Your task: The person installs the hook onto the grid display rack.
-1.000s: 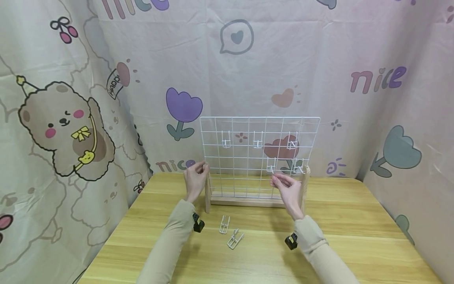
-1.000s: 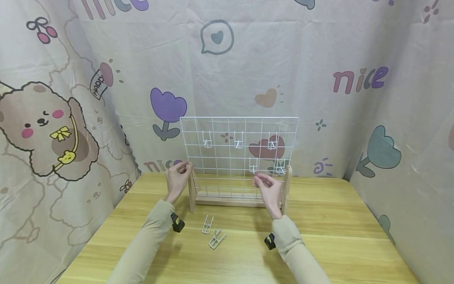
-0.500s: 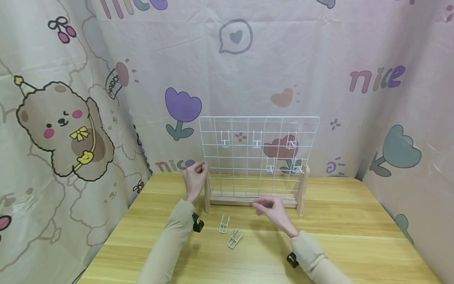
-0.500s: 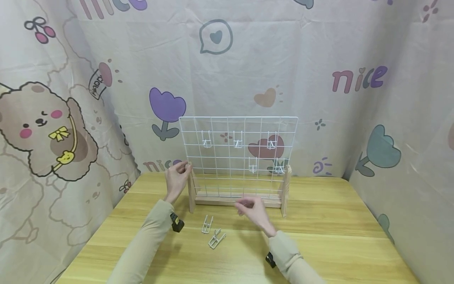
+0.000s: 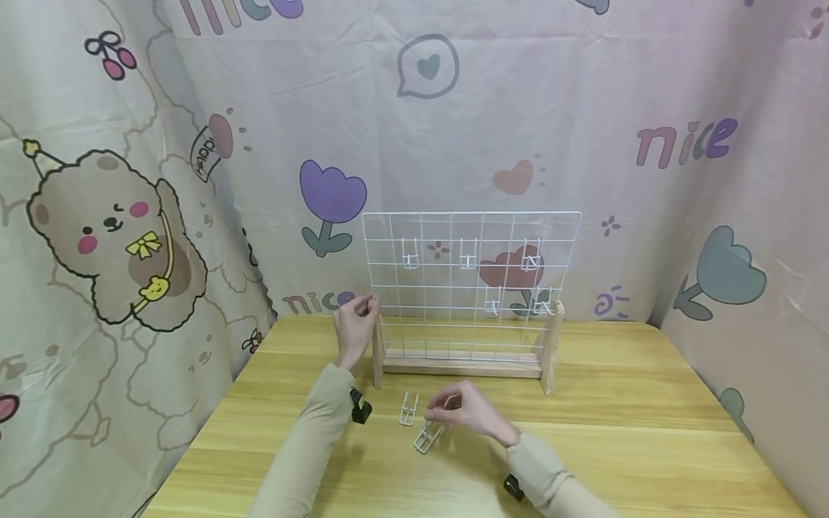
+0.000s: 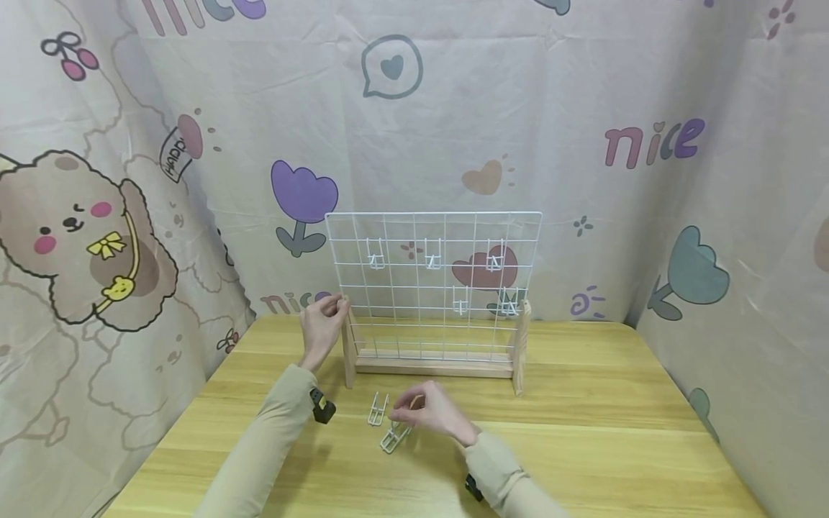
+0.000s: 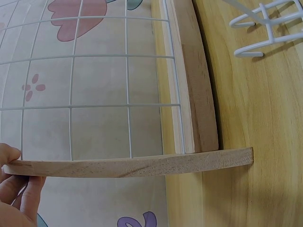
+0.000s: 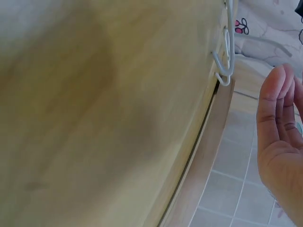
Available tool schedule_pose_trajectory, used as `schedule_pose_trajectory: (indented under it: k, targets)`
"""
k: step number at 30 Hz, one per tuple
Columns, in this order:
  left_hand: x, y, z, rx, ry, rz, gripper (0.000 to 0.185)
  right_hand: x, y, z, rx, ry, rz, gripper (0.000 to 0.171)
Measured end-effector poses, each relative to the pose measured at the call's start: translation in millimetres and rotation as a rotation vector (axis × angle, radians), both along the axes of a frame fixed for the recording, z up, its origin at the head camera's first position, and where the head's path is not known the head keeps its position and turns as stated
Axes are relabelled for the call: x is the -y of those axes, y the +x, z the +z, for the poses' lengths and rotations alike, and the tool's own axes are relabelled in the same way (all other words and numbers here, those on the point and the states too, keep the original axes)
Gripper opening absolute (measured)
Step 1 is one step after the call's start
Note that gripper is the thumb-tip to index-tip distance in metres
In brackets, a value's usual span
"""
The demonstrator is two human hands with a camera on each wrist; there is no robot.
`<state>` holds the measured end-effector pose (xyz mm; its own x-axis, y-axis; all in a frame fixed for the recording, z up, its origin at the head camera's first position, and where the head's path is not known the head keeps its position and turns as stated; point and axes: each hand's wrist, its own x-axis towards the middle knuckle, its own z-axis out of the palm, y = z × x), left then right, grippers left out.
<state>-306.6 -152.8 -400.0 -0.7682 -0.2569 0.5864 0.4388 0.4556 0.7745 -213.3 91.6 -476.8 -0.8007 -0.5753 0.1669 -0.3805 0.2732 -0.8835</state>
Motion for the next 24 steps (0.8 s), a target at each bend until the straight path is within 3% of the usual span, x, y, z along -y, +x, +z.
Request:
schedule_pose_trajectory:
  k: [24]
  targets:
    - [0.3, -0.1, 0.7, -0.008, -0.009, -0.003, 0.027, 0.3, 1.6, -2.5, -0.072, 0.028, 0.051, 0.011]
